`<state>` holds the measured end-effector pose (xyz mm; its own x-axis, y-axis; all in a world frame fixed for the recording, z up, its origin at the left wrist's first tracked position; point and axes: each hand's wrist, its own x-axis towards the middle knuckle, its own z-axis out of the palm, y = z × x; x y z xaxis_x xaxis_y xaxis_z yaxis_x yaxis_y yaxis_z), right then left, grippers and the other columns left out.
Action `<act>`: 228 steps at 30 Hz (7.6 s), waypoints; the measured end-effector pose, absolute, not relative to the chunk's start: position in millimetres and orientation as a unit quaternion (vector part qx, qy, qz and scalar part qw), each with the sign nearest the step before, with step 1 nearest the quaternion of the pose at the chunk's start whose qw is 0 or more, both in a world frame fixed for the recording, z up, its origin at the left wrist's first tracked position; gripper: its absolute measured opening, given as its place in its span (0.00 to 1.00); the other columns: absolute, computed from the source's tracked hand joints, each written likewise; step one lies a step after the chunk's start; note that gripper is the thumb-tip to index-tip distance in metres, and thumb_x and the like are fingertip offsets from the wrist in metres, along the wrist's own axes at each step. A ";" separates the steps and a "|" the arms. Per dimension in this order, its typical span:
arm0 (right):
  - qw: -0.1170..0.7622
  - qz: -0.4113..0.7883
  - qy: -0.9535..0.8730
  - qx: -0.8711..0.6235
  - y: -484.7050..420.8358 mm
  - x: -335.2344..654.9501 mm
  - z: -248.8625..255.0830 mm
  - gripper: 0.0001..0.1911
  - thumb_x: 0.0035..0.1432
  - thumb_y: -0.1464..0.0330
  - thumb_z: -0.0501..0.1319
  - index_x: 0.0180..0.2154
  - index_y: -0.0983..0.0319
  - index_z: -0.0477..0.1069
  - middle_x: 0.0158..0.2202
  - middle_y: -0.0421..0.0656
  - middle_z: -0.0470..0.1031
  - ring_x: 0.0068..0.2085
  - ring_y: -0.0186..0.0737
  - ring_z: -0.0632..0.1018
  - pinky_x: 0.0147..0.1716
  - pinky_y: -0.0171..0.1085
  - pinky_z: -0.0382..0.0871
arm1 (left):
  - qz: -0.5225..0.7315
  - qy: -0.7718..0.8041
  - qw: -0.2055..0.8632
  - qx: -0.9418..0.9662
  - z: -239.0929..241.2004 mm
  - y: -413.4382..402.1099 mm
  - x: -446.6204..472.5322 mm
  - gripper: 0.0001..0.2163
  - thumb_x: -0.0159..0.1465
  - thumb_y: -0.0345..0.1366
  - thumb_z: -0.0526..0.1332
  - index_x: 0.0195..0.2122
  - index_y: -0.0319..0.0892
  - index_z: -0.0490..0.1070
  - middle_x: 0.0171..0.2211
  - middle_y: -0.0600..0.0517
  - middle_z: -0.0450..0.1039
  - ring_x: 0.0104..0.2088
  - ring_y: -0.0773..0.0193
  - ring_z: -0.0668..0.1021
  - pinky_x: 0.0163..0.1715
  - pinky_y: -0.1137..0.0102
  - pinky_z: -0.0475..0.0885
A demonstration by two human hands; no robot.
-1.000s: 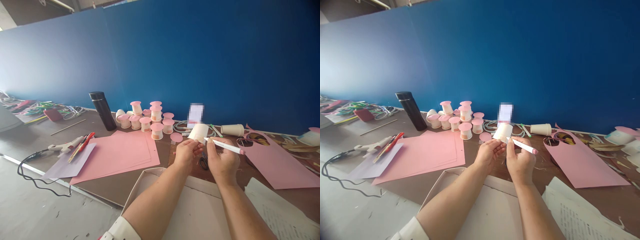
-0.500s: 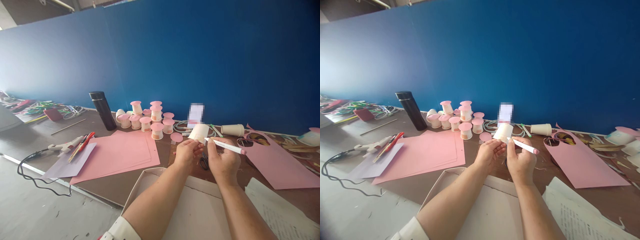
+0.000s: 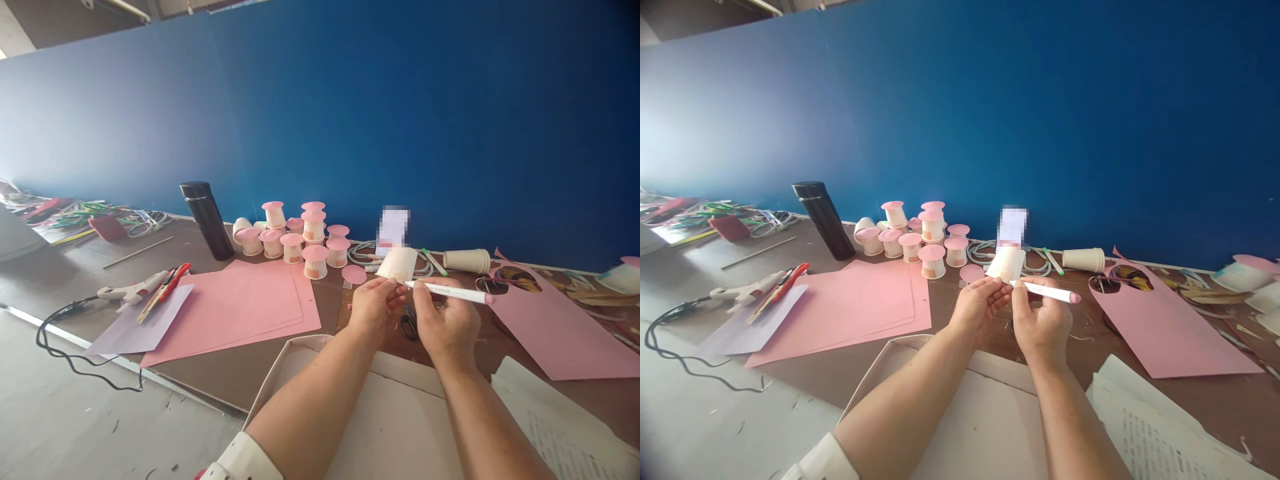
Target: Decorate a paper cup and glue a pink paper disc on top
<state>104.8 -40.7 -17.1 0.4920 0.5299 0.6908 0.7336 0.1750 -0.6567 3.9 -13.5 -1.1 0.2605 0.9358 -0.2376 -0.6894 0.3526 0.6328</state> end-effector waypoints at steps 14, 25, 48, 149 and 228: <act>0.603 -0.117 -0.520 -0.594 -38.4 106.1 -21.5 0.12 0.60 0.59 0.63 0.35 0.61 0.77 0.33 0.47 0.83 0.35 0.45 0.82 0.38 0.40 0.75 | 0.526 0.296 0.766 0.221 -5.7 -11.4 5.5 0.07 0.63 0.25 0.64 0.28 0.34 0.75 0.28 0.46 0.76 0.31 0.67 0.79 0.41 0.71 0.75; 0.598 -0.132 -0.518 -0.597 -39.0 107.8 -21.5 0.12 0.59 0.59 0.62 0.36 0.61 0.77 0.34 0.48 0.83 0.35 0.46 0.82 0.39 0.40 0.75 | 0.525 0.303 0.762 0.228 -8.0 -10.8 6.5 0.07 0.65 0.26 0.63 0.30 0.34 0.77 0.29 0.46 0.77 0.31 0.67 0.80 0.43 0.71 0.75; 0.577 -0.149 -0.569 -0.567 -39.4 107.1 -20.7 0.10 0.63 0.62 0.63 0.38 0.61 0.79 0.36 0.47 0.84 0.39 0.45 0.83 0.41 0.40 0.76 | 0.527 0.324 0.727 0.297 -15.6 -6.5 10.5 0.05 0.61 0.30 0.68 0.29 0.36 0.80 0.27 0.48 0.78 0.30 0.65 0.80 0.48 0.65 0.76; 0.599 -0.107 -0.493 -0.622 -36.9 109.9 -21.5 0.15 0.59 0.56 0.61 0.35 0.62 0.77 0.34 0.50 0.82 0.38 0.50 0.81 0.41 0.45 0.73 | 0.487 0.374 0.734 0.291 -8.4 -7.5 9.8 0.10 0.66 0.27 0.62 0.27 0.36 0.77 0.25 0.50 0.76 0.26 0.69 0.78 0.45 0.69 0.76; 0.561 -0.101 -0.535 -0.623 -38.7 106.0 -19.8 0.16 0.60 0.55 0.59 0.36 0.61 0.76 0.36 0.51 0.82 0.39 0.50 0.81 0.41 0.45 0.72 | 0.491 0.386 0.700 0.346 -0.1 -12.9 7.9 0.14 0.63 0.29 0.64 0.20 0.38 0.74 0.24 0.51 0.74 0.28 0.67 0.77 0.40 0.70 0.76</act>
